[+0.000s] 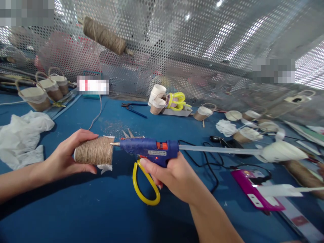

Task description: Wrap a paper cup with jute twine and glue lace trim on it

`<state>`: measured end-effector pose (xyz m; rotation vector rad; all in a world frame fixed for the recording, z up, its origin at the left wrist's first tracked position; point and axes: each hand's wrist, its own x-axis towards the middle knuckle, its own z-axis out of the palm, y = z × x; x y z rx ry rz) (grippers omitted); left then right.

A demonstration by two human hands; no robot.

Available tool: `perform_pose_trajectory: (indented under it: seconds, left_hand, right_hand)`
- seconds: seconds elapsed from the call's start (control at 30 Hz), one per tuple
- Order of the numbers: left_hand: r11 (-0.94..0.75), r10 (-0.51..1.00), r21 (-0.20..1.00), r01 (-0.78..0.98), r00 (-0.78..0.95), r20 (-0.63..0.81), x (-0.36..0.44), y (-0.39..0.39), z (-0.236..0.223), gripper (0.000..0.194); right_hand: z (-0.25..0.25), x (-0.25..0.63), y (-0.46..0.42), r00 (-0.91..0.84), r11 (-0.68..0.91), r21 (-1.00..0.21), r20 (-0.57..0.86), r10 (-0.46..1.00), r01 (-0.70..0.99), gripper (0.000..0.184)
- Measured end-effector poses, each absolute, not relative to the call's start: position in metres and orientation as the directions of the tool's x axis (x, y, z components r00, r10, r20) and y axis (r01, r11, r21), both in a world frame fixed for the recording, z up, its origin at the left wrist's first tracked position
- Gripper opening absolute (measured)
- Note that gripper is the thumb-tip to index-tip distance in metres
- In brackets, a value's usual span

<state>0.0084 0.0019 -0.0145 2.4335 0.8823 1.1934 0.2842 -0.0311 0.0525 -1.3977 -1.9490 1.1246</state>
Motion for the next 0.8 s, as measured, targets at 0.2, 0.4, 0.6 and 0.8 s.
perform_pose_trajectory:
  seconds: [0.2,0.4,0.6,0.8]
  left_hand:
    - [-0.781,0.624,0.492,0.384,0.47,0.625,0.0085,0.0023,-0.0153,0.063]
    - [-0.787,0.617,0.476,0.393,0.485,0.62,0.0074,0.003,-0.0164,0.063]
    - [-0.781,0.624,0.472,0.409,0.478,0.618,0.0074,0.0035,-0.0166,0.062]
    - [-0.778,0.628,0.47,0.417,0.476,0.616,0.0075,0.0028,-0.0158,0.062]
  right_hand:
    - [0.0543,0.283,-0.0324,-0.321,0.116,-0.825,-0.083,0.944,0.554,0.034]
    - [0.0565,0.2841,-0.0318,-0.379,0.172,-0.796,-0.077,0.922,0.581,0.041]
    - [0.0549,0.2873,-0.0348,-0.336,0.135,-0.8,-0.086,0.938,0.584,0.033]
    - [0.0566,0.2855,-0.0345,-0.343,0.129,-0.805,-0.097,0.934,0.578,0.035]
